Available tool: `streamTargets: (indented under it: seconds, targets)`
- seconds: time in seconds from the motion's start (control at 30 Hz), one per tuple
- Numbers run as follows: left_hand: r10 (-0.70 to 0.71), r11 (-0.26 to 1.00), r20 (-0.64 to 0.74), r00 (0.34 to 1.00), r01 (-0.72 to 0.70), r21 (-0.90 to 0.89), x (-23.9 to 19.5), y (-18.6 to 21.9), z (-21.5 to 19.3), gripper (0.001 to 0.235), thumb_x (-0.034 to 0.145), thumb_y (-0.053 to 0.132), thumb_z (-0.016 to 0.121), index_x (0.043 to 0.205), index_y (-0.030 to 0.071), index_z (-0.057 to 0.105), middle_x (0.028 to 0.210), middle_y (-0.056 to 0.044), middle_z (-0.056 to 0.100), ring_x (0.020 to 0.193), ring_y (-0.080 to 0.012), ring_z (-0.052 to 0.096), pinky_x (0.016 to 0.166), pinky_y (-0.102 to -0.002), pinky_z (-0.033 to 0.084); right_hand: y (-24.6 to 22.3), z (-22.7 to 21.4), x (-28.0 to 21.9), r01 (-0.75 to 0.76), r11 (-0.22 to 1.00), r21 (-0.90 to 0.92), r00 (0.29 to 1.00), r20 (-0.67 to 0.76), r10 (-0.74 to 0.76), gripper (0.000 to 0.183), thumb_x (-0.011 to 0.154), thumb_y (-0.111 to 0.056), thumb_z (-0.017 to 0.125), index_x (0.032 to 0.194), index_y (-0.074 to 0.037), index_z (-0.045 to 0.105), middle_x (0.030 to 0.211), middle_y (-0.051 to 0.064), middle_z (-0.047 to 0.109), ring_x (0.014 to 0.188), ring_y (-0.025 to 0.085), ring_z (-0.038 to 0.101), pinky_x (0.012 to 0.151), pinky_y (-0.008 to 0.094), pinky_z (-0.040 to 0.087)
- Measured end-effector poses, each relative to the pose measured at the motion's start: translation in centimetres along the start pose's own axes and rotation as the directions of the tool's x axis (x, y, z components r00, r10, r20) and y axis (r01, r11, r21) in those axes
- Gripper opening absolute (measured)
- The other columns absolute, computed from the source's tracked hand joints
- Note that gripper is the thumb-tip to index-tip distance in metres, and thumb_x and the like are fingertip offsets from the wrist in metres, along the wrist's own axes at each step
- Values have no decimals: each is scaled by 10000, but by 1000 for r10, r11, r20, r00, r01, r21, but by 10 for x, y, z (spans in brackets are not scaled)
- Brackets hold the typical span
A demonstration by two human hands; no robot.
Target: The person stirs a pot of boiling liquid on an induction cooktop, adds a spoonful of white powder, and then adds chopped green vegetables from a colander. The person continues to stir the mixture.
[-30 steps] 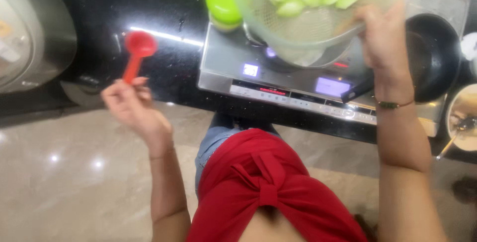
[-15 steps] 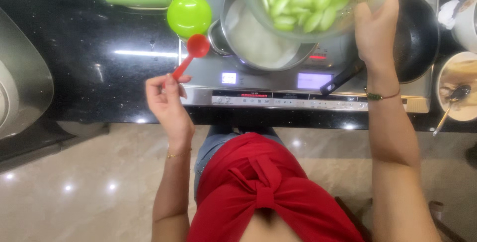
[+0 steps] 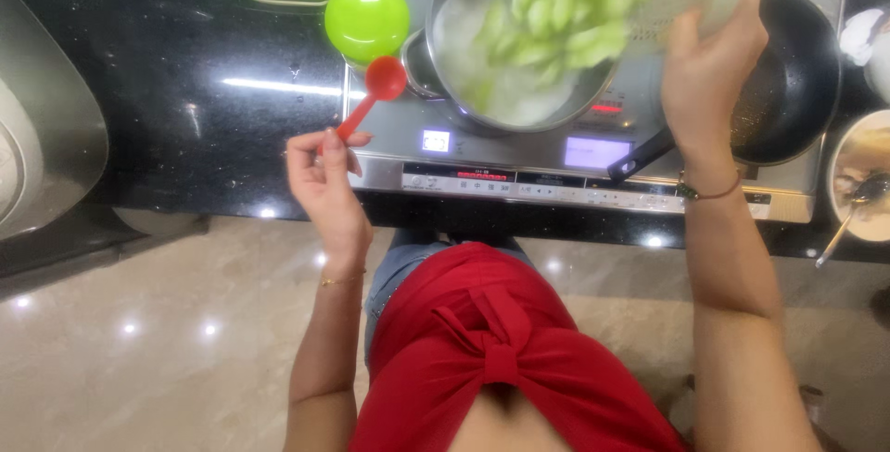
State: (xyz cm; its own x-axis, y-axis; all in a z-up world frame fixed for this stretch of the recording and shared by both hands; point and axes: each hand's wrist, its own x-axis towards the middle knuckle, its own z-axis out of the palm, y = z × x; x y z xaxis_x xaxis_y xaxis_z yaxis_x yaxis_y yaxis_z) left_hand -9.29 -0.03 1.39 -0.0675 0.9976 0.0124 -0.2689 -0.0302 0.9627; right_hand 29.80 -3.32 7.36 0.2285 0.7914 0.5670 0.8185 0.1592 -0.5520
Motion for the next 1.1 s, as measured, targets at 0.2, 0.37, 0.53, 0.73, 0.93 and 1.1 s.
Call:
streamTargets:
  seconds: [0.2, 0.37, 0.53, 0.73, 0.93, 1.1]
  targets:
    - [1, 999, 15, 1000, 0, -43, 2, -2, 3, 137, 1119, 192, 567, 1089, 80, 495, 1004, -128, 738, 756, -69, 486, 739, -236, 424, -17, 0, -1, 62, 995, -72, 997, -29, -65, 589, 1045, 142, 502, 1597, -16, 369, 1470, 221, 638, 1333, 289, 649, 1180, 329, 496]
    - [7, 999, 23, 1000, -6, -54, 3, -1, 4, 127, 1124, 182, 561, 1092, 76, 496, 1014, -135, 738, 754, -65, 474, 742, -232, 421, -23, -3, -4, 24, 998, -56, 997, -73, -28, 565, 1084, 94, 554, 1599, -16, 350, 1550, 193, 571, 1384, 284, 607, 1230, 323, 463]
    - [5, 998, 13, 1000, -4, -56, 3, 0, 2, 125, 1123, 181, 560, 1091, 75, 500, 1017, -136, 736, 747, -65, 470, 738, -231, 418, -12, -5, -9, 213, 931, -297, 963, -99, -252, 579, 1125, 74, 636, 1630, -18, 368, 1615, 186, 474, 1497, 318, 516, 1284, 343, 409]
    - [-1, 998, -26, 1000, -1, -67, 4, 3, -8, 124, 1122, 181, 556, 1078, 78, 504, 1010, -129, 737, 740, -63, 474, 716, -226, 412, 12, 0, -19, -22, 1000, -14, 987, -157, 20, 586, 1097, 88, 512, 1624, -36, 286, 1633, 157, 462, 1499, 276, 501, 1264, 358, 404]
    - [-29, 964, -104, 994, 0, -265, 7, 31, -38, 75, 1118, 141, 519, 1067, 89, 500, 970, -96, 707, 736, -83, 519, 701, -247, 438, -22, 34, -3, -335, 396, 855, 907, 178, 382, 592, 1133, -5, 553, 1596, -38, 185, 1529, 173, 525, 1397, 276, 591, 1111, 397, 576]
    - [159, 939, -184, 970, -206, -275, -20, 81, -72, 174, 1205, 202, 522, 1073, 89, 513, 876, -42, 654, 636, -59, 467, 626, -216, 404, -114, 125, -18, -535, 238, 811, 837, 469, 283, 561, 1134, -88, 616, 1598, 5, 315, 1450, 172, 604, 1229, 254, 674, 1074, 436, 590]
